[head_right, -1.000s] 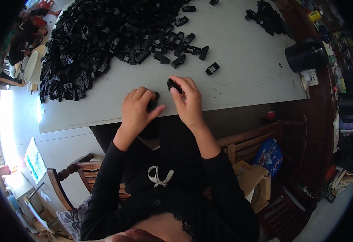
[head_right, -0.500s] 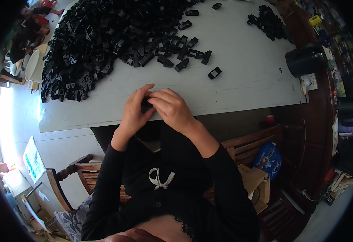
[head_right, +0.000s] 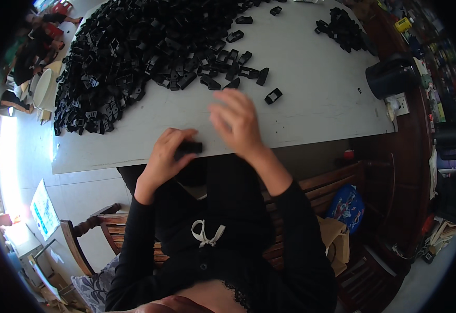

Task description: Manually assemble black plastic buckle components at a workbench.

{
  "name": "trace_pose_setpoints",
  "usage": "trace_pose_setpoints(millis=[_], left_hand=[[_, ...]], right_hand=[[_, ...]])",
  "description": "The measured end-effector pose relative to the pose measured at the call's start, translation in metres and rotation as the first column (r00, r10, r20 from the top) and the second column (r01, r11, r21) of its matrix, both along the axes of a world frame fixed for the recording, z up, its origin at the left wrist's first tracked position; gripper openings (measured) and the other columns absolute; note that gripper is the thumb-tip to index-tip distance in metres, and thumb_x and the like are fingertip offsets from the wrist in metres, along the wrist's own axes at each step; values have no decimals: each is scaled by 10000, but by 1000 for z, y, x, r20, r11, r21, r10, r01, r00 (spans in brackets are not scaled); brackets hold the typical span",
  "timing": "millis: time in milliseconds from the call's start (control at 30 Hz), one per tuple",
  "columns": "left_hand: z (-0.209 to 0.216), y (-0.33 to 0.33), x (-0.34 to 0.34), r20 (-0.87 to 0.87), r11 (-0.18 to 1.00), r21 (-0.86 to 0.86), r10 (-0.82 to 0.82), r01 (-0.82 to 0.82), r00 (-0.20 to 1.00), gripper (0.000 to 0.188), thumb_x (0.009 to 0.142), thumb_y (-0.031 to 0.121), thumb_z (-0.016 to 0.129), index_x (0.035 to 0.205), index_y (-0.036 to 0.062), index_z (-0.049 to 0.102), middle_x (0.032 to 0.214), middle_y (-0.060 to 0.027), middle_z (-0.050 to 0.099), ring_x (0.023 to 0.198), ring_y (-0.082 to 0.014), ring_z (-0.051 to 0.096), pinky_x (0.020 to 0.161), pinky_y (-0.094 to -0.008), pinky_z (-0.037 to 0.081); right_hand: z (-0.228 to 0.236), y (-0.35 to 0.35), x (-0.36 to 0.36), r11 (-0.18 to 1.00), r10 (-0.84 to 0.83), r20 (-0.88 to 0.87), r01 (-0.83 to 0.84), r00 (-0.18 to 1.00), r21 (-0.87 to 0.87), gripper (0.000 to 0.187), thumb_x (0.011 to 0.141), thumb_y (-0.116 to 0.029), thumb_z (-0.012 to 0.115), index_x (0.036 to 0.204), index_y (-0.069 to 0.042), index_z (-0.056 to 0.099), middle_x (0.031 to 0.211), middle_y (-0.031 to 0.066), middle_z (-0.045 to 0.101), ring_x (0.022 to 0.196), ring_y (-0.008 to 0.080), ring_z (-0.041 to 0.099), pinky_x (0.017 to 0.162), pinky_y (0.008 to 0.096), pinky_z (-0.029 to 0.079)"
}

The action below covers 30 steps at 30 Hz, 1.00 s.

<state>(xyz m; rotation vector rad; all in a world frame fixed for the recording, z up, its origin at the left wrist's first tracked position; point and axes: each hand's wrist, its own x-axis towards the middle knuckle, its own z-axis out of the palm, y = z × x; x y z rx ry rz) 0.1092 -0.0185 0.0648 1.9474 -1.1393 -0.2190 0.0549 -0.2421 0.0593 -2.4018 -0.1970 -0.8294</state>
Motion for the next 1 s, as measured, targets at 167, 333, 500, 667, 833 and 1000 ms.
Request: trace_pose_setpoints(millis=[167, 333, 500, 667, 833, 1000], left_hand=[[16, -12, 15, -17, 998, -39, -43, 42, 999, 363, 748, 34, 736, 1098, 30, 639, 1021, -118, 634, 985, -308, 603, 854, -382, 494], [-1, -78, 47, 324, 981, -135, 178, -141, 929, 438, 762, 52, 728, 1178, 77, 594, 1200, -125, 566, 1049, -314, 585, 854, -384, 508], [-14, -81, 57, 314, 974, -4, 216, -226, 925, 508, 752, 68, 742, 1225, 105, 562, 1213, -117, 521, 1033, -318, 575, 847, -387, 512], [-12, -78, 56, 225, 969, -7, 243, -248, 944, 513, 759, 116, 757, 1234, 110, 564, 1188, -137, 509, 1026, -315, 568, 851, -393, 504], [-18, -85, 60, 350, 955, -45, 289, -292, 891, 558, 728, 176, 795, 1234, 122, 565, 1099, -135, 510, 937, -302, 562, 811, -387, 495], [-18, -92, 59, 319, 938, -3, 330, -347, 889, 488, 729, 152, 788, 1162, 96, 572, 1074, -136, 513, 915, -313, 567, 791, -399, 493]], right_hand=[[6, -35, 79, 971, -204, -57, 195, 977, -141, 111, 833, -83, 661, 935, -52, 690, 994, 77, 667, 955, 282, 614, 835, 393, 490], [1, -30, 97, 868, -352, -86, 290, 932, -403, 105, 794, -109, 704, 891, -93, 667, 890, 59, 655, 963, 268, 594, 812, 401, 456], [8, -29, 76, 897, -318, -251, 205, 914, -391, 114, 814, -104, 684, 924, -104, 655, 882, 62, 651, 940, 263, 589, 790, 398, 434], [9, -40, 73, 954, -162, -233, 91, 959, -286, 194, 822, -6, 629, 994, -91, 653, 884, 73, 632, 929, 271, 590, 807, 405, 447], [11, -39, 72, 965, -122, -308, 41, 944, -259, 251, 786, 34, 641, 1013, -74, 646, 950, 81, 621, 956, 290, 586, 856, 416, 471], [13, -39, 71, 971, -118, -276, 53, 954, -231, 253, 753, 22, 686, 987, -52, 623, 970, 75, 625, 969, 297, 586, 841, 408, 490]])
